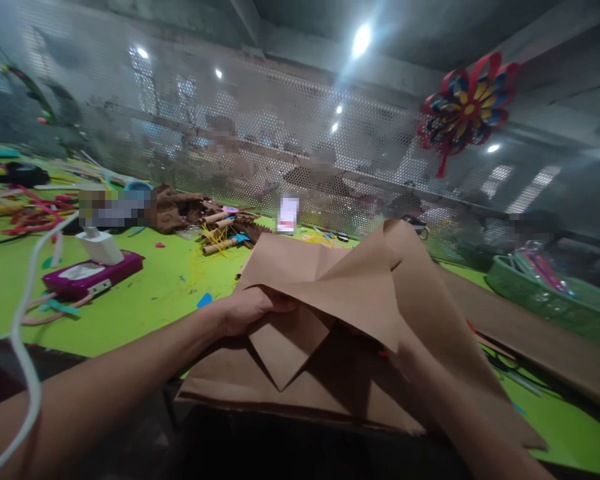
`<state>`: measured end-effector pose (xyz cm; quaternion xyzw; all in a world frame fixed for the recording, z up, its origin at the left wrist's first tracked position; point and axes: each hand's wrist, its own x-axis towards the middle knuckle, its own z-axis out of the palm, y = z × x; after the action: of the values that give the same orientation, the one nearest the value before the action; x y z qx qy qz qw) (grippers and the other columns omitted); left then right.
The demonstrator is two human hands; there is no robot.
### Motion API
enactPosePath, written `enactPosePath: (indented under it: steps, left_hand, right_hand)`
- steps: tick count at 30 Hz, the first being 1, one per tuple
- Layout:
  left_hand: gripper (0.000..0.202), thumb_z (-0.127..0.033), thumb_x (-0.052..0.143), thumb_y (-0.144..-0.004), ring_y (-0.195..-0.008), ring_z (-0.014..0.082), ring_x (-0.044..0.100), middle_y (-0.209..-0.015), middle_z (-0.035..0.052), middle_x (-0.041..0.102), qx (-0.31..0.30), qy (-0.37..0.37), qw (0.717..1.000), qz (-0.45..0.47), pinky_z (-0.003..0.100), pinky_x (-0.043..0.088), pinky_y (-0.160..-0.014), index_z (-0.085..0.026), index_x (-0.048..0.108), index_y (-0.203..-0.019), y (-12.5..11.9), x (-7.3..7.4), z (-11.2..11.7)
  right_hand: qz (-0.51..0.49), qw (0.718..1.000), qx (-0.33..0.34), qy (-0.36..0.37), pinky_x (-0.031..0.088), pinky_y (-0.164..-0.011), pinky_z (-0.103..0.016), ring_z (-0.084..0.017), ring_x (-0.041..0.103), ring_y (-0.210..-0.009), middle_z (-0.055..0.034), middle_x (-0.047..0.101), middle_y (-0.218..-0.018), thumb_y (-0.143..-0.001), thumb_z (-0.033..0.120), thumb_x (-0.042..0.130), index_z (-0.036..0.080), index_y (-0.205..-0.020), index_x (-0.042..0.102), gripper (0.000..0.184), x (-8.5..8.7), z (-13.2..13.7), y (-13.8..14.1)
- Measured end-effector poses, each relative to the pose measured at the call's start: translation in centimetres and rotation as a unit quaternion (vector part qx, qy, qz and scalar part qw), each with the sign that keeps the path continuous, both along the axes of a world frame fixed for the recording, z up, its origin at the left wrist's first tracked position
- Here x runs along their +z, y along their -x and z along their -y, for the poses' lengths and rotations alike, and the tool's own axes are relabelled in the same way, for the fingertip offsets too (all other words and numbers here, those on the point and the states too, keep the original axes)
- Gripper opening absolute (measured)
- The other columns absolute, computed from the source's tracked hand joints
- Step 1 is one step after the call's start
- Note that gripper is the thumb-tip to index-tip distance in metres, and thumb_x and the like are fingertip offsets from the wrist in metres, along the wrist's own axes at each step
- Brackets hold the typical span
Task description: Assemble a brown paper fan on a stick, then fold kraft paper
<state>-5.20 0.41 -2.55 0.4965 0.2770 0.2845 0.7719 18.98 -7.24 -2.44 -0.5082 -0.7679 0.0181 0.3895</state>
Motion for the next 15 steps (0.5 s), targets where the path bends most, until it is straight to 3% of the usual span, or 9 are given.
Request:
enactPosePath:
  steps: [3,5,8,11,15]
  left_hand:
    - [0.03,-0.017,0.077,-0.062,-0.085,0.0251,0.067,-0.089,0.0082,0.074,0.028,0.028,0.999,-0.021,0.039,0.051,-0.083,-0.014,0.071,-0.091,-0.1,0.0,0.0]
    - [0.03,-0.019,0.078,-0.061,-0.08,0.0252,0.068,-0.085,0.0086,0.074,0.045,0.045,0.997,-0.036,0.04,0.051,-0.081,-0.013,0.071,-0.09,-0.3,-0.1,0.0]
    - [0.033,-0.021,0.078,-0.06,-0.075,0.0247,0.068,-0.083,0.0079,0.073,0.064,0.057,0.996,-0.04,0.04,0.052,-0.079,-0.014,0.069,-0.091,-0.7,-0.2,0.1]
    - [0.028,-0.017,0.075,-0.062,-0.073,0.023,0.067,-0.082,0.0073,0.074,0.051,0.054,0.997,-0.034,0.037,0.052,-0.076,-0.014,0.069,-0.09,-0.9,0.1,0.3]
    - [0.023,-0.014,0.071,-0.065,-0.077,0.022,0.067,-0.086,0.0077,0.074,0.001,0.045,0.999,-0.025,0.034,0.051,-0.075,-0.014,0.071,-0.089,-0.9,0.7,0.3]
  right_hand:
    - [-0.079,0.994,-0.066,0.039,0.056,-0.057,-0.032,-0.026,0.067,-0.073,-0.0098,0.071,-0.079,-0.086,0.027,0.051,0.017,-0.095,0.067,0.021,-0.2,1.4,0.1]
    - [-0.083,0.993,-0.073,0.029,0.057,-0.062,-0.033,-0.027,0.067,-0.081,-0.0106,0.071,-0.089,-0.083,0.026,0.055,0.018,-0.098,0.065,0.019,-0.3,3.0,0.8]
    - [0.02,0.999,-0.028,-0.039,0.056,-0.08,-0.04,-0.03,0.061,-0.104,-0.0129,0.064,-0.113,-0.082,0.02,0.056,0.021,-0.12,0.057,0.038,-0.8,5.0,2.9]
    - [0.14,0.986,-0.001,-0.089,0.044,-0.098,-0.052,-0.032,0.048,-0.12,-0.0133,0.053,-0.132,-0.082,0.01,0.049,0.019,-0.133,0.048,0.052,-1.2,5.3,5.2]
    - [0.146,0.979,-0.03,-0.137,0.04,-0.096,-0.058,-0.033,0.05,-0.114,-0.0153,0.059,-0.121,-0.081,0.004,0.045,0.013,-0.123,0.055,0.044,-1.5,3.7,6.7]
